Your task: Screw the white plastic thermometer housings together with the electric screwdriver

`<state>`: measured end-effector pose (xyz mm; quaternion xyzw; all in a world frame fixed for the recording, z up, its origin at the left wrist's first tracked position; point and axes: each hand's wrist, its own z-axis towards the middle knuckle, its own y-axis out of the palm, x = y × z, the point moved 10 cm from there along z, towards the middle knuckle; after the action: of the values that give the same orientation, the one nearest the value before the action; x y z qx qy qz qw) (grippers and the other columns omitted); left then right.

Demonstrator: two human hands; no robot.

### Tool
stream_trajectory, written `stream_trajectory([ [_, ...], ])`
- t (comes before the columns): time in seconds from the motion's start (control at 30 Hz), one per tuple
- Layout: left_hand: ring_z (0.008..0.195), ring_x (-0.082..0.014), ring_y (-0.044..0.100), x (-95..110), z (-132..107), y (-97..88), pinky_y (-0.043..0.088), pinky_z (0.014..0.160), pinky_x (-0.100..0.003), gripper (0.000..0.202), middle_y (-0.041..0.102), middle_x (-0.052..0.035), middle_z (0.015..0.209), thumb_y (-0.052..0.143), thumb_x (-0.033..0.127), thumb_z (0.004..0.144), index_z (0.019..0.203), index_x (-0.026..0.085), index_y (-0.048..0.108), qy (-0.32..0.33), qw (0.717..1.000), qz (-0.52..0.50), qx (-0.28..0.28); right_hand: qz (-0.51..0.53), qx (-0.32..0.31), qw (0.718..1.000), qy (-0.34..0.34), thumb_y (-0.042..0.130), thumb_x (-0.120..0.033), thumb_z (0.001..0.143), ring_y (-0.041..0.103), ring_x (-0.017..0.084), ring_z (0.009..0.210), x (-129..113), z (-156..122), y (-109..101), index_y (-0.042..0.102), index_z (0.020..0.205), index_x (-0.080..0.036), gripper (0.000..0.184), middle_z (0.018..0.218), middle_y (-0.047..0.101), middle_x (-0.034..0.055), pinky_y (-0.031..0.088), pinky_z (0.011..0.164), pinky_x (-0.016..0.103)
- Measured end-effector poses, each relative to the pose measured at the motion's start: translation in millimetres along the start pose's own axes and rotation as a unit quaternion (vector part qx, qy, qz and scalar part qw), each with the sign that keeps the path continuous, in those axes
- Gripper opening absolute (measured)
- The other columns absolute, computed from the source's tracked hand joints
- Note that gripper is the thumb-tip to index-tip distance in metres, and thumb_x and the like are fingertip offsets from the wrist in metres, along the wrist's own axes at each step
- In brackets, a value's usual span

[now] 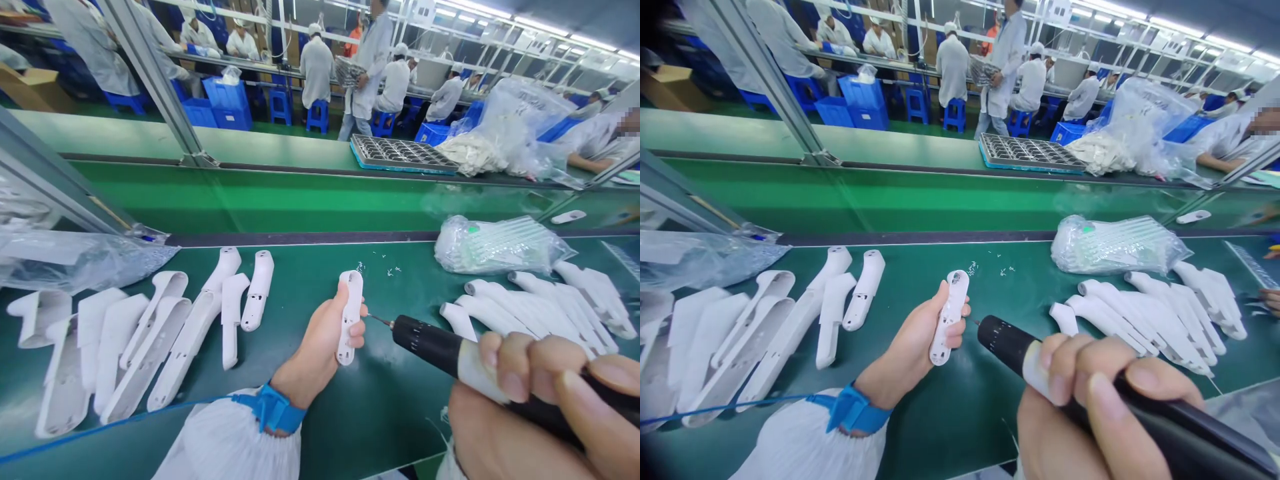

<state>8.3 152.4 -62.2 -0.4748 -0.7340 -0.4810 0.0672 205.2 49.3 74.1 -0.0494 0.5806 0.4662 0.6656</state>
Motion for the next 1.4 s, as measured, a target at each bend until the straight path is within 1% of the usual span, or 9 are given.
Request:
stream_trajectory([
  [0.1,0.047,-0.0025,0.042,-7,-2,3.1,0.028,0.041,-0.016,0.049,0.059,-0.0029,0.083,0.063,0.057,0.101,0.093,0.009,0.066,-0.018,1.000,0.003,-0.017,-0.035,-0.058,0.996,-0.063,0.064,-0.013,0.069,0.042,0.015,0.052,-8,-10,32,0.054,0.087,-0.027,0.026,0.061,0.047,-0.0050,0.045,0.054,0.034],
  [0.17,0.046,-0.0027,0.041,-8,-4,5.5,0.028,0.040,-0.016,0.049,0.059,-0.0026,0.080,0.062,0.058,0.101,0.093,0.010,0.065,-0.023,0.999,0.003,-0.026,-0.035,-0.060,0.996,-0.060,0.062,-0.009,0.073,0.044,0.015,0.053,-5,-14,42,0.054,0.090,-0.027,0.026,0.062,0.049,-0.0049,0.046,0.055,0.033],
  [0.53,0.048,-0.0040,0.041,-13,-5,8.1,0.028,0.042,-0.016,0.053,0.057,0.0000,0.072,0.075,0.063,0.088,0.088,0.013,0.061,-0.022,0.999,0.005,-0.031,-0.032,-0.022,0.999,-0.015,0.061,-0.007,0.075,0.047,0.016,0.055,1,-25,46,0.053,0.090,-0.028,0.026,0.063,0.052,-0.0050,0.048,0.060,0.035],
  [0.77,0.048,-0.0008,0.029,-18,-8,8.8,0.021,0.044,-0.015,0.062,0.047,0.0062,0.066,0.086,0.067,0.075,0.087,0.014,0.055,-0.017,1.000,-0.001,-0.014,-0.057,-0.165,0.981,-0.090,0.066,-0.006,0.074,0.050,0.014,0.047,-16,-25,82,0.059,0.084,-0.027,0.024,0.060,0.055,-0.0071,0.052,0.052,0.034],
  [1.03,0.049,-0.0006,0.027,-15,-12,10.5,0.018,0.045,-0.015,0.065,0.044,0.0069,0.069,0.086,0.070,0.071,0.086,0.017,0.051,-0.016,0.999,0.042,-0.014,-0.030,-0.111,0.990,-0.087,0.065,-0.007,0.073,0.048,0.013,0.047,-12,-28,71,0.059,0.085,-0.026,0.023,0.060,0.055,-0.0068,0.052,0.053,0.033],
  [1.13,0.047,-0.0026,0.026,-7,-12,8.4,0.019,0.045,-0.017,0.052,0.043,0.0070,0.069,0.076,0.064,0.085,0.084,0.020,0.047,-0.010,0.990,0.135,-0.027,0.002,-0.046,0.998,-0.034,0.062,-0.012,0.075,0.045,0.014,0.049,7,-20,52,0.056,0.087,-0.026,0.020,0.059,0.051,-0.0057,0.049,0.054,0.033],
  [1.23,0.050,-0.0107,0.043,25,-9,-13.0,0.038,0.052,-0.025,0.027,0.048,0.0031,0.069,0.057,0.042,0.100,0.084,0.021,0.050,0.079,0.944,0.316,0.048,0.031,0.028,0.999,-0.034,0.059,-0.015,0.072,0.041,0.012,0.046,22,-3,35,0.053,0.081,-0.022,0.013,0.056,0.045,-0.0050,0.040,0.050,0.029],
  [1.33,0.087,-0.0247,0.063,76,-19,-36.0,0.053,0.083,-0.040,0.008,0.059,-0.0078,0.093,0.055,0.014,0.093,0.089,0.020,0.053,0.240,0.808,0.497,0.207,0.028,0.082,0.995,-0.052,0.064,-0.014,0.064,0.042,0.013,0.044,39,17,25,0.051,0.076,-0.021,0.019,0.056,0.048,-0.0048,0.038,0.049,0.029],
  [1.4,0.110,-0.0317,0.059,89,-22,-45.7,0.050,0.098,-0.048,0.022,0.056,-0.0157,0.117,0.056,0.002,0.084,0.099,0.017,0.054,0.281,0.725,0.563,0.278,0.025,0.095,0.994,-0.050,0.067,-0.014,0.062,0.043,0.013,0.044,52,26,25,0.051,0.075,-0.021,0.022,0.056,0.049,-0.0051,0.039,0.050,0.030],
])
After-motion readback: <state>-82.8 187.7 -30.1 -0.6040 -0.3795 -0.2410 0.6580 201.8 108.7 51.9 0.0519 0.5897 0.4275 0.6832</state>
